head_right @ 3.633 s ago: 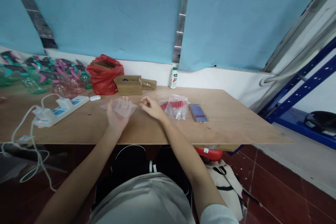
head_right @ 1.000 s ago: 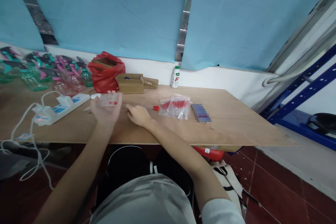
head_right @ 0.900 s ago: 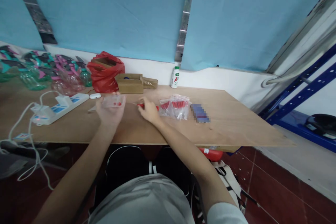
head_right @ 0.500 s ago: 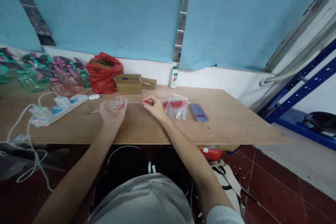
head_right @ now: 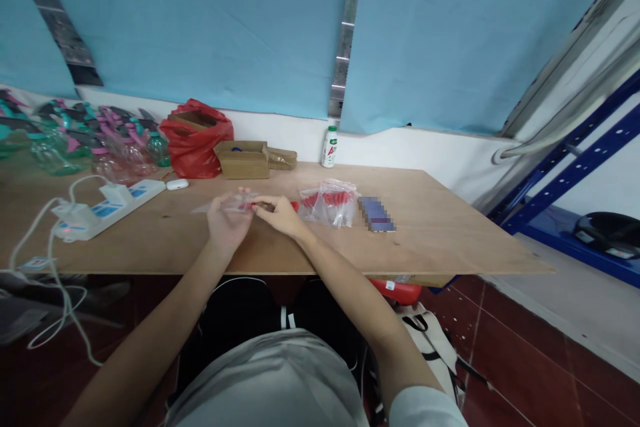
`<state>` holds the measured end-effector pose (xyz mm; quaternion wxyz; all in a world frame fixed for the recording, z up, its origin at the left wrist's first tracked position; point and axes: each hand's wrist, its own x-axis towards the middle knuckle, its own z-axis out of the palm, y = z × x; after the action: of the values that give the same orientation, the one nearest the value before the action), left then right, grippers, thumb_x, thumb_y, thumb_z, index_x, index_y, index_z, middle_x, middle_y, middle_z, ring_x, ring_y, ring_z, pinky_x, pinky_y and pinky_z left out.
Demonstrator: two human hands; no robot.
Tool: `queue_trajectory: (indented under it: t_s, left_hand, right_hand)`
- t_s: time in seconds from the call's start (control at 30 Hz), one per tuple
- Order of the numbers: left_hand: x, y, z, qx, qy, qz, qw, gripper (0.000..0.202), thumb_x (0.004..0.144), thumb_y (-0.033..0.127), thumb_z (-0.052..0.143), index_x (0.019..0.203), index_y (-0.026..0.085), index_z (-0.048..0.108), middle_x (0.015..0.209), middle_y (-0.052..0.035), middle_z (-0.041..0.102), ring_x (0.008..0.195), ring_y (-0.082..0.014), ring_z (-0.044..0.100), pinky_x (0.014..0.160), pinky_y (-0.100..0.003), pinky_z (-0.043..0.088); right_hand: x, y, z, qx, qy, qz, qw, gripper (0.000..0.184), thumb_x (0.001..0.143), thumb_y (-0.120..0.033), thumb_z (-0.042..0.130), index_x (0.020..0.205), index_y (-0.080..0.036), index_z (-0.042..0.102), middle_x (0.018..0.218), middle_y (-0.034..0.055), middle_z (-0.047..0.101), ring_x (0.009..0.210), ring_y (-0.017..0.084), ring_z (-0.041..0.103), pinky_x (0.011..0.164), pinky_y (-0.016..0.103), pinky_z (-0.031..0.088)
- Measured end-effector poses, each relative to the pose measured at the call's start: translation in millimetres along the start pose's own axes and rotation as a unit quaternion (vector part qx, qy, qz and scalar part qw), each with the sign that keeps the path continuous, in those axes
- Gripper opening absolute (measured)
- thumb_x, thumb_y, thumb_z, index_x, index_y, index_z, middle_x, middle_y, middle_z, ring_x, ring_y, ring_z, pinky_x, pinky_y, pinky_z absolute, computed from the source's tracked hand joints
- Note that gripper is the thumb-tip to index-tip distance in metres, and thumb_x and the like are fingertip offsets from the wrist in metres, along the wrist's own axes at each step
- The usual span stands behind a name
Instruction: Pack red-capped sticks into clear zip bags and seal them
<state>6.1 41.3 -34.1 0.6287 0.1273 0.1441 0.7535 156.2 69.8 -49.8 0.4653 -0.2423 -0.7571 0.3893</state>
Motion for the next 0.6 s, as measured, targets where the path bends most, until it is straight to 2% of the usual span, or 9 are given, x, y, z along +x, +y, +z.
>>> queue_trajectory:
  t_s: [0.07,0.2,0.37,0.5,0.6]
  left_hand:
    - [-1.6,-0.8,0.8,0.005,-0.005,-0.009,1.0,0.013,0.083,0.01,0.058,0.089,0.02,0.063,0.095,-0.0073,0.074,0.09,-0.0203,0.075,0.071,-0.028,0.057]
    - [-3.7,-1.8,0.4,0.006,-0.011,-0.014,1.0,0.017,0.078,0.007,0.057,0.087,0.02,0.063,0.099,-0.0074,0.076,0.093,-0.0213,0.076,0.068,-0.028,0.056]
    - [-4.1,-0.2,-0.4,-0.005,0.001,-0.015,1.0,0.014,0.081,0.008,0.056,0.086,0.02,0.062,0.1,-0.0084,0.077,0.095,-0.0214,0.076,0.069,-0.027,0.057]
    - [-3.8,-0.8,0.5,0.003,0.001,-0.03,1.0,0.014,0.082,0.008,0.056,0.086,0.02,0.062,0.1,-0.008,0.076,0.095,-0.0217,0.077,0.065,-0.026,0.056]
    - [-3.8,-2.0,1.4,0.016,-0.011,-0.053,0.998,0.02,0.079,0.004,0.056,0.089,0.02,0.063,0.1,-0.0082,0.076,0.095,-0.022,0.077,0.069,-0.027,0.058]
  right_hand:
    - [1.1,3.4,0.1,0.007,0.011,0.011,1.0,0.031,0.092,-0.047,0.076,0.111,-0.022,0.077,0.106,0.0041,0.082,0.099,0.019,0.075,0.097,0.033,0.057]
    - [2.0,7.7,0.0,0.022,0.034,0.021,0.999,0.032,0.088,-0.048,0.082,0.101,-0.02,0.073,0.094,0.002,0.079,0.087,0.017,0.073,0.088,0.03,0.057]
    - [1.1,6.1,-1.1,0.03,0.016,-0.014,0.999,0.03,0.091,-0.049,0.081,0.103,-0.021,0.076,0.102,0.0036,0.079,0.091,0.018,0.072,0.091,0.031,0.054]
    - [0.5,5.6,-2.3,-0.07,0.038,-0.034,0.996,0.02,0.094,-0.041,0.079,0.1,-0.022,0.082,0.087,-0.0002,0.07,0.077,0.016,0.061,0.081,0.03,0.049]
    - [1.0,7.1,-2.4,-0.142,0.068,-0.032,0.987,0.013,0.09,-0.035,0.082,0.092,-0.022,0.083,0.089,-0.0002,0.064,0.08,0.016,0.058,0.079,0.029,0.045]
